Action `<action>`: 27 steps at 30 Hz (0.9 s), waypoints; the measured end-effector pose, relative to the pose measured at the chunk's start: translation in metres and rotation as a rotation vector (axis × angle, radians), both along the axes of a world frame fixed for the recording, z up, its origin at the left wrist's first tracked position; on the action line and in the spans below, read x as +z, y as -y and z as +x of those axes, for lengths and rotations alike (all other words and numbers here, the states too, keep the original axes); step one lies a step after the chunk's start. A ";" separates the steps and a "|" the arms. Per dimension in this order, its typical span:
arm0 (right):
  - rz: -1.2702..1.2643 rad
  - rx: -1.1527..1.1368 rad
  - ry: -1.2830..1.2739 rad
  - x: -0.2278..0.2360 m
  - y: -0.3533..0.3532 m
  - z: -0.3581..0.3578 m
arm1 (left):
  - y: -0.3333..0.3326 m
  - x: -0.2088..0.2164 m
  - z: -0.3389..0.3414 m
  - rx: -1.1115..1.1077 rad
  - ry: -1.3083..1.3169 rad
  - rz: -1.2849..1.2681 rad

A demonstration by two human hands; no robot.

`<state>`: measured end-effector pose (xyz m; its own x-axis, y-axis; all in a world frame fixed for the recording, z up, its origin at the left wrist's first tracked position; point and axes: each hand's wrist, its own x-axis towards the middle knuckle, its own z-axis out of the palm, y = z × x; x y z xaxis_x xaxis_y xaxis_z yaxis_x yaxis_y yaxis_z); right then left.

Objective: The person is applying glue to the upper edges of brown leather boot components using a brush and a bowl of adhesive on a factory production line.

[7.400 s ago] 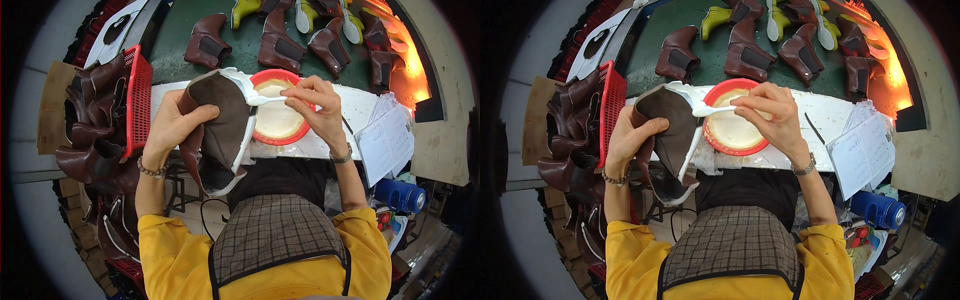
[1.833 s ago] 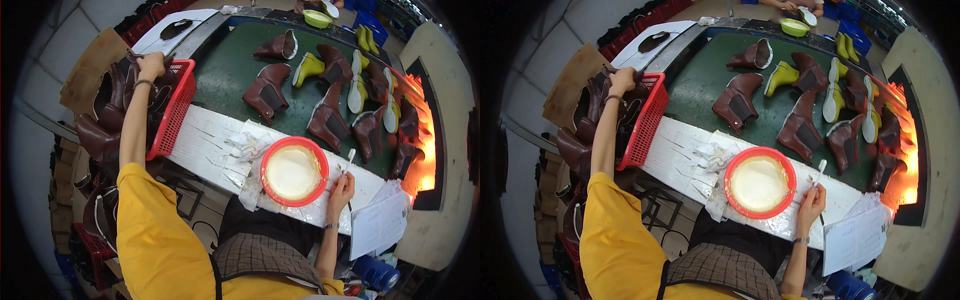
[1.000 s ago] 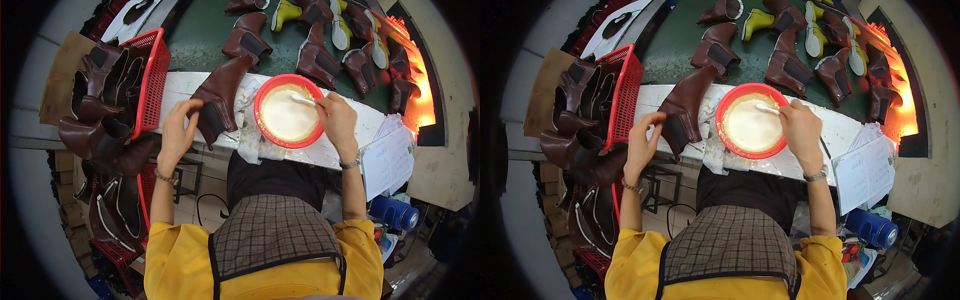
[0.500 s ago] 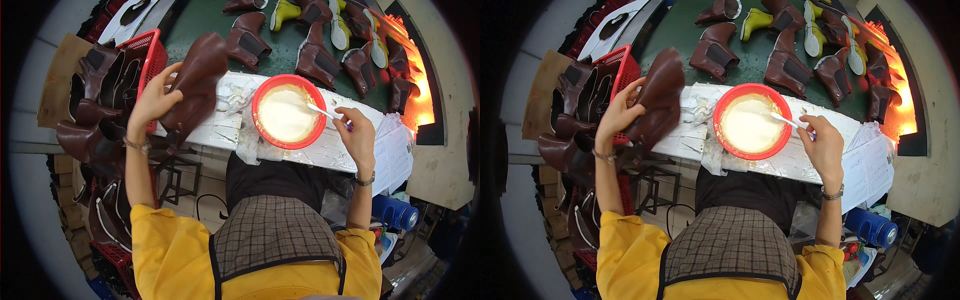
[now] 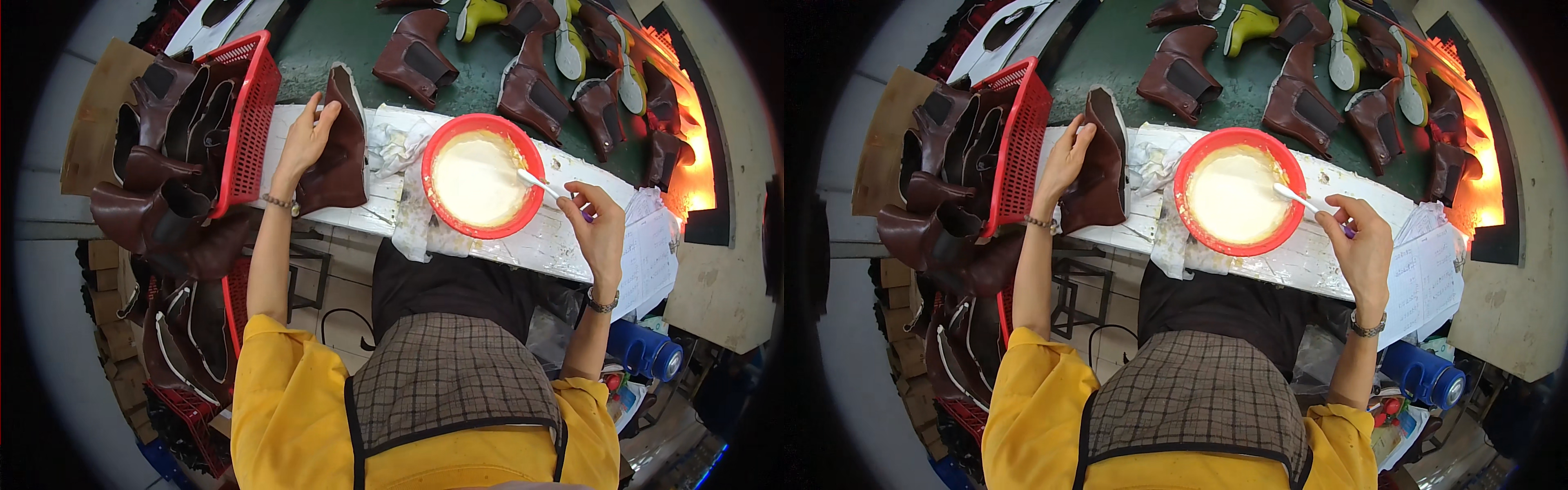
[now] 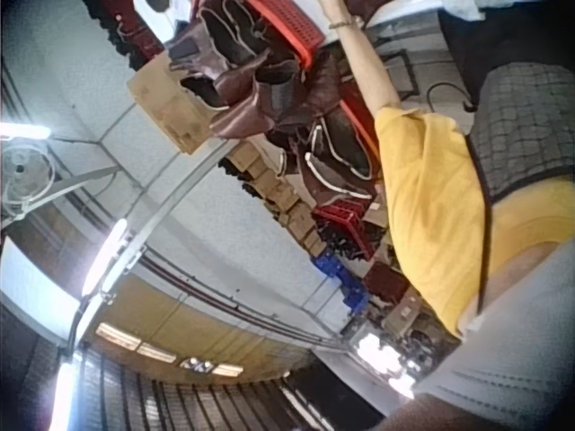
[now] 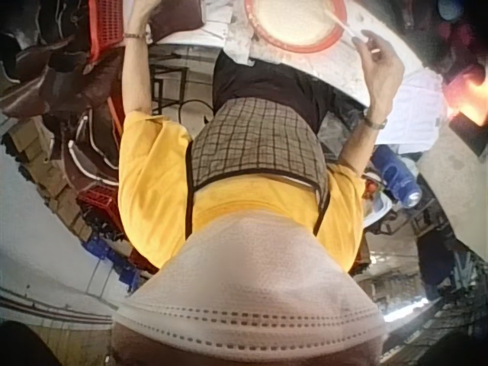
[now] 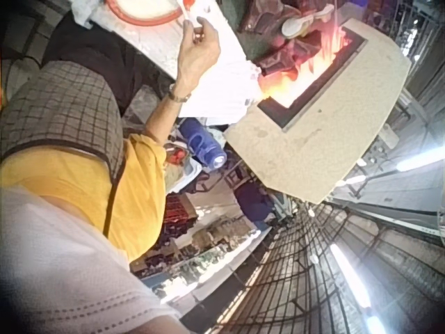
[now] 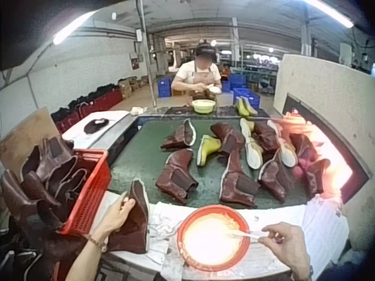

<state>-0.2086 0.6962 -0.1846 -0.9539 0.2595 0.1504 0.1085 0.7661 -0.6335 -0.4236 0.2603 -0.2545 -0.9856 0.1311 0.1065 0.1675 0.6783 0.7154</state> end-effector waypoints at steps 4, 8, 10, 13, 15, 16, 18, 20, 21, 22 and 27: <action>-0.004 0.020 0.000 -0.001 0.004 0.000 | 0.009 -0.008 -0.014 0.017 -0.038 0.135; -0.010 0.004 -0.020 -0.004 0.004 0.004 | 0.000 -0.004 -0.010 0.068 0.074 0.299; -0.019 0.007 -0.046 -0.008 0.006 0.004 | -0.009 -0.007 -0.006 0.091 -0.099 0.148; -0.031 0.008 -0.090 -0.017 0.008 0.004 | -0.027 -0.007 0.002 0.049 -0.022 0.049; 0.113 0.085 0.006 -0.025 0.011 0.003 | -0.039 -0.009 0.011 0.022 -0.209 -0.156; 0.111 0.086 0.002 -0.023 0.012 0.004 | -0.038 -0.007 0.014 0.023 -0.214 -0.158; -0.010 0.011 -0.020 -0.017 0.018 0.004 | -0.034 0.002 0.019 0.034 -0.267 -0.151; 0.010 0.064 -0.020 -0.029 0.002 0.005 | -0.025 0.018 0.024 0.042 -0.320 0.055; 0.033 0.118 -0.007 -0.034 -0.006 0.008 | -0.024 0.032 0.028 -0.040 -0.184 0.134; 0.037 0.098 -0.007 -0.031 -0.007 0.008 | -0.028 0.055 0.035 -0.121 -0.047 0.209; -0.217 0.223 -0.300 0.003 0.017 -0.024 | -0.060 0.125 0.077 -0.393 0.640 0.317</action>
